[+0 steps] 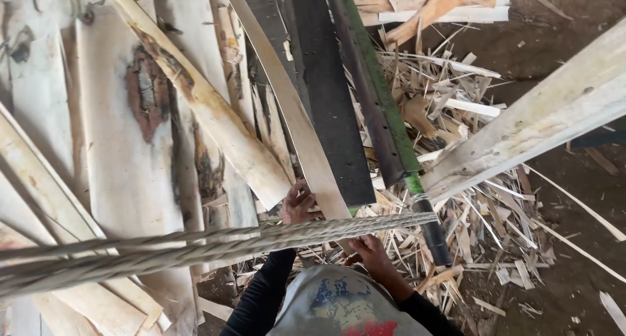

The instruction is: Cutting and organizing thin strips of wood using a large manual lever cutter in a workshop.

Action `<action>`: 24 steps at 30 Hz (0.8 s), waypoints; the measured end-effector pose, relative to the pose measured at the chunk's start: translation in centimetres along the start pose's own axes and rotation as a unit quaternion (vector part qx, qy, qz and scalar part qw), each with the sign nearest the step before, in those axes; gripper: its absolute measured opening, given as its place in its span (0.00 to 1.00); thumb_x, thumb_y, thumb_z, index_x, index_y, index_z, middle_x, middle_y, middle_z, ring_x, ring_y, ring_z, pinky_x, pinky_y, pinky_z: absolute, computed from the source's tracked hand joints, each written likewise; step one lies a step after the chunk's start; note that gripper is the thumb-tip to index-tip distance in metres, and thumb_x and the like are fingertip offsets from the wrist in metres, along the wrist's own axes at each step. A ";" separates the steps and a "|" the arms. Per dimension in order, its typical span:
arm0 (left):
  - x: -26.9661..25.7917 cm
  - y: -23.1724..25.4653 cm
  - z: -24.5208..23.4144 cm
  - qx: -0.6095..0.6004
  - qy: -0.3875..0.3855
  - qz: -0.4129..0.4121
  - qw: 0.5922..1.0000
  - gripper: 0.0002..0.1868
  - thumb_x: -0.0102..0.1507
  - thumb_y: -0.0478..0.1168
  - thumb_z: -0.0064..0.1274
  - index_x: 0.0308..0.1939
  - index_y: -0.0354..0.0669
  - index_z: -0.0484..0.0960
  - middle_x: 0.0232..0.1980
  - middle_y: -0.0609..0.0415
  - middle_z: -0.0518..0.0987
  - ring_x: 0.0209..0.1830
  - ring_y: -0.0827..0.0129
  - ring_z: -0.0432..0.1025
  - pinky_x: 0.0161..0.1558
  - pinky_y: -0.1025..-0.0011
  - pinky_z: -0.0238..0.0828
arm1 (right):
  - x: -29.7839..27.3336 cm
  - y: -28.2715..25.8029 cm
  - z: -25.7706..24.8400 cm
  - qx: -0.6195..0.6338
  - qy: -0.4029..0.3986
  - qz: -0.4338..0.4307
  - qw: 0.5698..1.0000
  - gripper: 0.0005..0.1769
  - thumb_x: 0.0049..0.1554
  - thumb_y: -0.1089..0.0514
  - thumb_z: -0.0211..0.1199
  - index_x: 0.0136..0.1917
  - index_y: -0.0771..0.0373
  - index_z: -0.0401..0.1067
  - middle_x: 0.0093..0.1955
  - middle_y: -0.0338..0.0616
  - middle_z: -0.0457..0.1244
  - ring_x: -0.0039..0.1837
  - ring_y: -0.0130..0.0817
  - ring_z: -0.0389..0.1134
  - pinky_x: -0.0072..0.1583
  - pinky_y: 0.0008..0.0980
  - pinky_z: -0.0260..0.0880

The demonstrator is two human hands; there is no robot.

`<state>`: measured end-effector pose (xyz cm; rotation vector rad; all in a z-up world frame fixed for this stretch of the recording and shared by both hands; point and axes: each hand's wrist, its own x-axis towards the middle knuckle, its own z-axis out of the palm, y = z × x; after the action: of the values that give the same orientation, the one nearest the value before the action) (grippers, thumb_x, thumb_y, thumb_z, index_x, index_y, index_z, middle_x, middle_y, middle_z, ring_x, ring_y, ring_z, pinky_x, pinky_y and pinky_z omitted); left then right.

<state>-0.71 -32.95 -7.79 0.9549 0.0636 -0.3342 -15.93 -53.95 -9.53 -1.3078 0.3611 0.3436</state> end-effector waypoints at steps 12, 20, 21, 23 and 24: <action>-1.2 -4.2 8.6 0.083 0.019 -0.045 0.995 0.29 0.65 0.33 0.52 0.70 0.45 0.65 0.56 0.42 0.82 0.50 0.59 0.80 0.40 0.57 0.86 | -3.0 2.5 -6.9 0.063 0.074 0.066 0.993 0.12 0.63 0.58 0.56 0.50 0.72 0.66 0.43 0.56 0.70 0.41 0.40 0.74 0.42 0.35 0.78; -3.3 -4.0 9.9 0.184 0.001 -0.085 0.979 0.32 0.65 0.31 0.49 0.74 0.42 0.59 0.47 0.41 0.82 0.37 0.61 0.79 0.37 0.59 0.84 | -1.7 9.2 -10.4 0.074 0.064 0.089 0.991 0.08 0.60 0.62 0.58 0.47 0.73 0.68 0.46 0.57 0.70 0.46 0.44 0.76 0.43 0.39 0.81; -3.3 -3.9 10.0 0.093 -0.009 -0.109 0.990 0.34 0.65 0.31 0.51 0.75 0.41 0.57 0.51 0.46 0.84 0.39 0.65 0.78 0.37 0.61 0.83 | -1.3 10.5 -11.5 0.060 0.065 0.111 0.990 0.09 0.60 0.63 0.57 0.47 0.75 0.71 0.46 0.58 0.70 0.46 0.46 0.77 0.43 0.39 0.82; -1.7 -2.6 10.2 0.153 -0.018 -0.124 0.980 0.37 0.66 0.32 0.52 0.76 0.42 0.54 0.49 0.44 0.84 0.39 0.62 0.79 0.38 0.61 0.85 | -0.6 10.0 -11.8 0.074 0.069 0.105 0.989 0.09 0.60 0.63 0.58 0.47 0.74 0.70 0.46 0.58 0.70 0.45 0.45 0.76 0.43 0.39 0.82; -1.0 -2.0 10.3 0.216 -0.027 -0.136 0.967 0.39 0.66 0.33 0.52 0.78 0.43 0.51 0.47 0.43 0.84 0.39 0.59 0.81 0.40 0.62 0.86 | -0.5 10.1 -11.1 0.088 0.069 0.097 0.989 0.09 0.60 0.62 0.58 0.48 0.73 0.70 0.46 0.57 0.69 0.45 0.44 0.76 0.43 0.39 0.81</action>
<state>-3.22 -42.04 -3.19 1.3720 0.0740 -0.6448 -21.51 -62.54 -20.51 -1.1287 0.6254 0.3762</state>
